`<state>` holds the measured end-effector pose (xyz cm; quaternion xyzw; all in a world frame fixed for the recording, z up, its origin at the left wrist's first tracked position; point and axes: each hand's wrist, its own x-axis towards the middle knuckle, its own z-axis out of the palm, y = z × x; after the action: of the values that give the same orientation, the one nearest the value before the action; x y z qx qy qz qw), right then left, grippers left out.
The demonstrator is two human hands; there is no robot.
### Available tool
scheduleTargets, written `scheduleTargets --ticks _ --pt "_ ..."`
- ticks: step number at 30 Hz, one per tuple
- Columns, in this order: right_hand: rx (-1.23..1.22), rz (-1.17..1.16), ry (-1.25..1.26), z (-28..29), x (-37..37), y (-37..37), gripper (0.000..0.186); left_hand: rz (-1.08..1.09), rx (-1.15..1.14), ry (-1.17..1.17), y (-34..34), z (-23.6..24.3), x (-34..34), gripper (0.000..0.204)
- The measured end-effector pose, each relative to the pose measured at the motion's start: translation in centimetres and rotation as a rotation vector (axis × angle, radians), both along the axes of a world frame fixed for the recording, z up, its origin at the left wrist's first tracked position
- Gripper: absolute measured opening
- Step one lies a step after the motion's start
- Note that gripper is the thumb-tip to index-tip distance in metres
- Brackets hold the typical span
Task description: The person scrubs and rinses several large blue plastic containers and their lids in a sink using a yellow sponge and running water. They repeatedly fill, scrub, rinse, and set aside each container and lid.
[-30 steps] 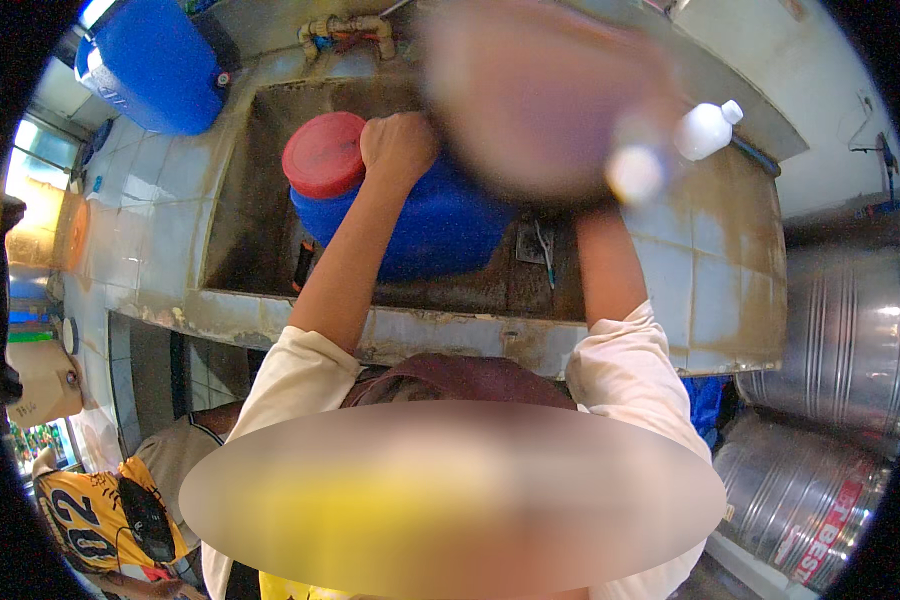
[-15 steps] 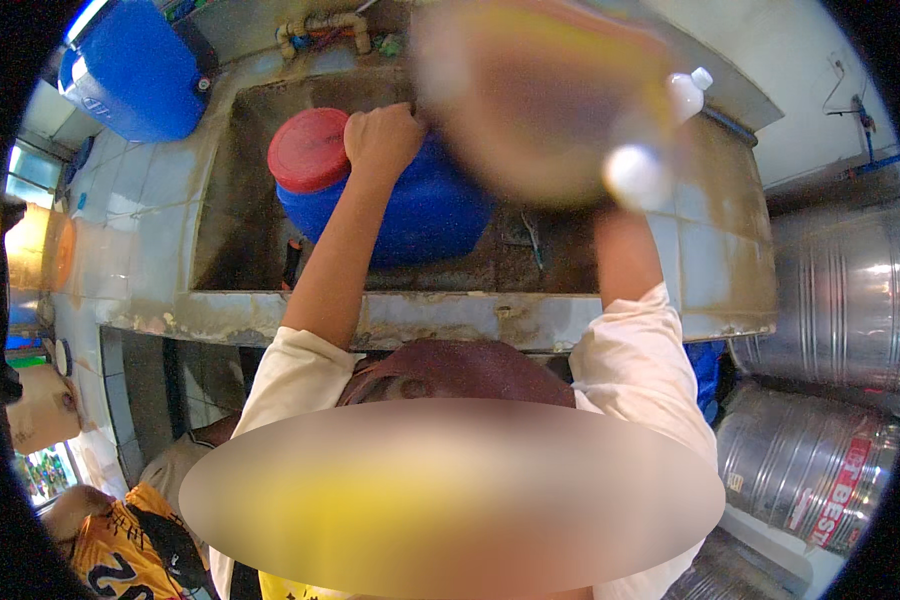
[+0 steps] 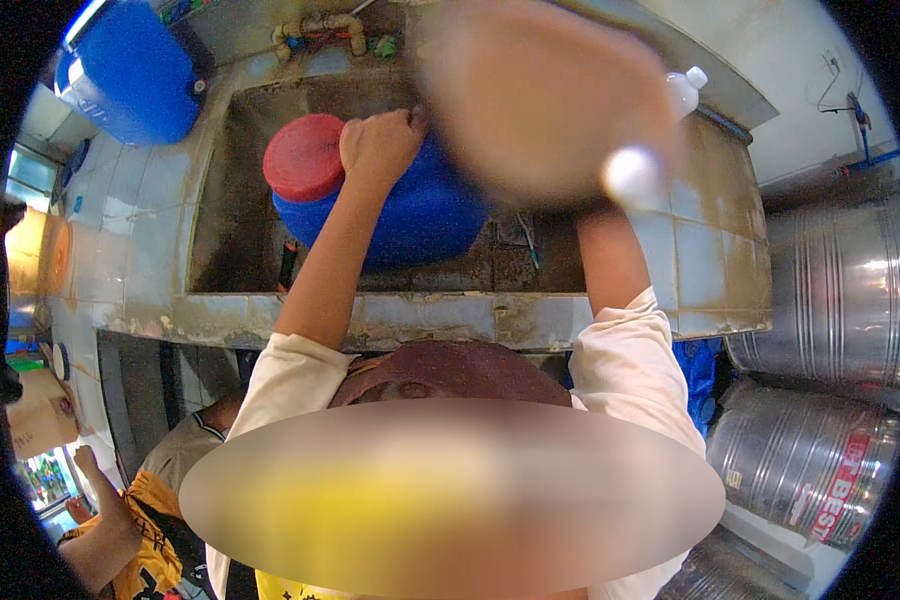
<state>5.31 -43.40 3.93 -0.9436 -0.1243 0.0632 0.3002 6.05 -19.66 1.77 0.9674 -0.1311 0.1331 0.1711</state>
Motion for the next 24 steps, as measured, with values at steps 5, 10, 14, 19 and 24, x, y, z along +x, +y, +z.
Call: scheduleTargets --ticks 5,10,14,19,24 --pt "-0.142 0.257 -0.224 1.6 -2.6 -0.6 0.043 -0.065 -0.01 -0.041 -0.4 0.3 0.1 0.047" --pt "-0.179 0.176 -0.501 0.0 -4.3 -3.1 0.039 -0.112 -0.012 -0.099 -2.6 -0.1 0.8 0.047" --pt "0.213 -0.317 -0.036 -2.0 -2.3 -5.2 0.043 -0.11 0.023 -0.152 -4.2 -0.9 2.2 0.047" --pt "-0.171 -0.105 -0.287 -1.4 -0.2 -5.8 0.053 -0.083 0.09 -0.115 -4.1 0.2 4.3 0.049" --pt "-0.419 0.136 -0.616 0.6 -1.3 -6.7 0.037 -0.14 0.023 0.147 -3.7 0.9 4.5 0.051"
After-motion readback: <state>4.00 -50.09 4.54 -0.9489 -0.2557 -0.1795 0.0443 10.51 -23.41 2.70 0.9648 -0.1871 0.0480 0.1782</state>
